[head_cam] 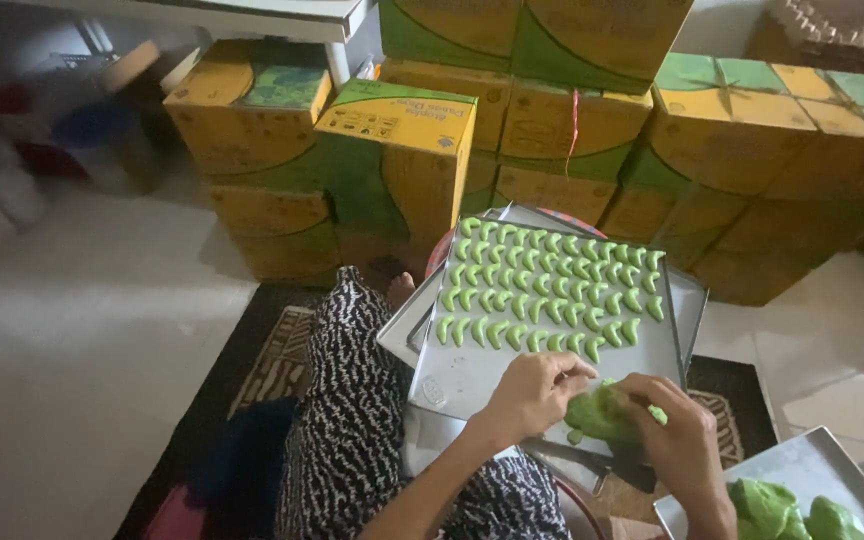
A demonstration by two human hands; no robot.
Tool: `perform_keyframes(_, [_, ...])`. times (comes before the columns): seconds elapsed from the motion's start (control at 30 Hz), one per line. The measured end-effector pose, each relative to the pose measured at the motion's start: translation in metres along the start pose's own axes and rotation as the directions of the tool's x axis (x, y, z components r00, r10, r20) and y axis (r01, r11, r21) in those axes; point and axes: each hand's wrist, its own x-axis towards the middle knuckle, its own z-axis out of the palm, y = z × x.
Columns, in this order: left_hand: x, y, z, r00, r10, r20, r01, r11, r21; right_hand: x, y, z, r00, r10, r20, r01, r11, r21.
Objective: Shaping green dough into small crescent shapes and arranging them on a metal tray.
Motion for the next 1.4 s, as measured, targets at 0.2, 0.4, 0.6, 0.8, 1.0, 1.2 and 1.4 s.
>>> perform_keyframes(0.2, [0.028, 0.033, -0.008, 0.981, -0.069, 0.18, 0.045, 0.99, 0.132, 0.001, 0.003, 0.0, 0.991, 0.095, -0.095, -0.088, 0.993, 0.074])
perform_keyframes(0.4, [0.021, 0.05, -0.012, 0.95, -0.129, 0.283, 0.152, 0.986, -0.062, 0.003, -0.02, -0.002, 0.985, 0.04, -0.166, -0.048, 0.998, -0.046])
perform_keyframes(0.6, [0.011, 0.039, -0.012, 0.97, -0.174, 0.172, 0.217, 0.936, -0.279, 0.005, 0.007, 0.01, 0.976, -0.145, -0.163, 0.134, 0.988, -0.08])
perform_keyframes(0.8, [0.008, 0.026, -0.008, 0.973, -0.201, 0.109, 0.229, 0.875, -0.427, -0.002, -0.028, 0.003, 0.992, -0.073, -0.104, 0.061, 0.992, -0.109])
perform_keyframes(1.0, [0.011, -0.015, 0.014, 0.975, -0.145, 0.168, 0.221, 0.702, -0.677, 0.0, 0.001, 0.01, 0.988, -0.071, -0.139, 0.071, 0.997, -0.005])
perform_keyframes(1.2, [0.002, 0.021, -0.004, 0.966, -0.225, 0.129, 0.259, 0.786, -0.561, 0.004, 0.001, 0.014, 0.99, -0.047, -0.133, 0.043, 0.999, -0.031])
perform_keyframes(1.4, [0.007, 0.003, 0.005, 0.955, -0.28, 0.098, 0.272, 0.695, -0.666, 0.002, -0.012, 0.013, 0.998, 0.002, -0.066, -0.002, 1.0, 0.001])
